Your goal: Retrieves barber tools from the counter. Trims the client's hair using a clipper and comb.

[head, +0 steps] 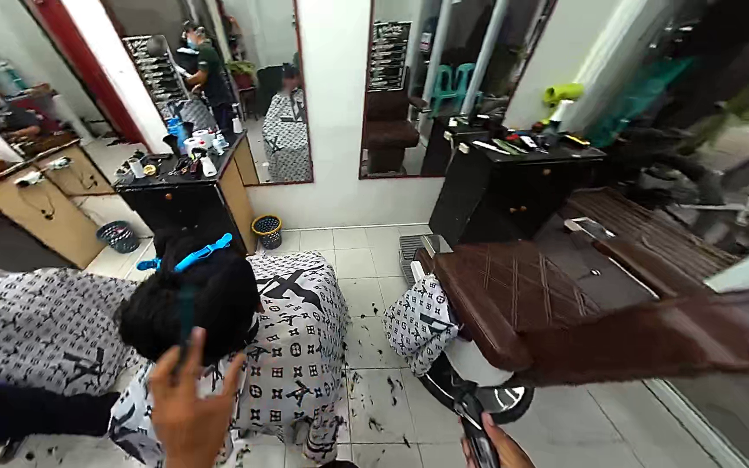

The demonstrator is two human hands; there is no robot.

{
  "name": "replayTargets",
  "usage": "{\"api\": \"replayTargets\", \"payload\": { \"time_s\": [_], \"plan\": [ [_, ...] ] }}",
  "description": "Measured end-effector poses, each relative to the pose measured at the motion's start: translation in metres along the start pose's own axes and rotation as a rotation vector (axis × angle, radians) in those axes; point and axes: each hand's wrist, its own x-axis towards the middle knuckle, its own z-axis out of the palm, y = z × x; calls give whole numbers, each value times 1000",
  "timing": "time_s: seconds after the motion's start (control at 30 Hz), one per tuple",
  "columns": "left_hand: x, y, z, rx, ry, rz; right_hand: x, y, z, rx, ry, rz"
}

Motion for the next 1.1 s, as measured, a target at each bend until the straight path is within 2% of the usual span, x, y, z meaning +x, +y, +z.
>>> {"api": "replayTargets", "payload": {
  "time_s": [0.07,0.2,0.3,0.43,0.53,0.63,0.73,0.87,0.93,1.03,1.1],
  "plan": [
    [17,-10,-6,125,31,-127,42,-20,14,-44,-36,40],
    [16,-27,15,199,78,-294,120,-48,68,-128,-221,46],
    [14,-32,25,274,127,-332,159,-70,118,-174,-379,56],
    [8,-24,25,256,155,-432,185,-105,165,-278,-616,119],
    [9,-15,13,183,298,-390,214,-124,196,-360,-781,138],
    [18,6,8,111,392,-423,247,-137,232,-440,-924,146],
    [30,27,18,323,274,-465,271,-149,268,-464,-1078,175],
    [52,47,60,575,-39,-645,299,-172,302,-481,-1278,208],
    [57,54,84,646,-139,-613,314,-181,315,-502,-1361,203],
    [73,75,98,770,-90,-552,332,-195,331,-568,-1404,207],
    [91,85,83,821,27,-678,340,-203,341,-608,-1428,216]
  ]
}}
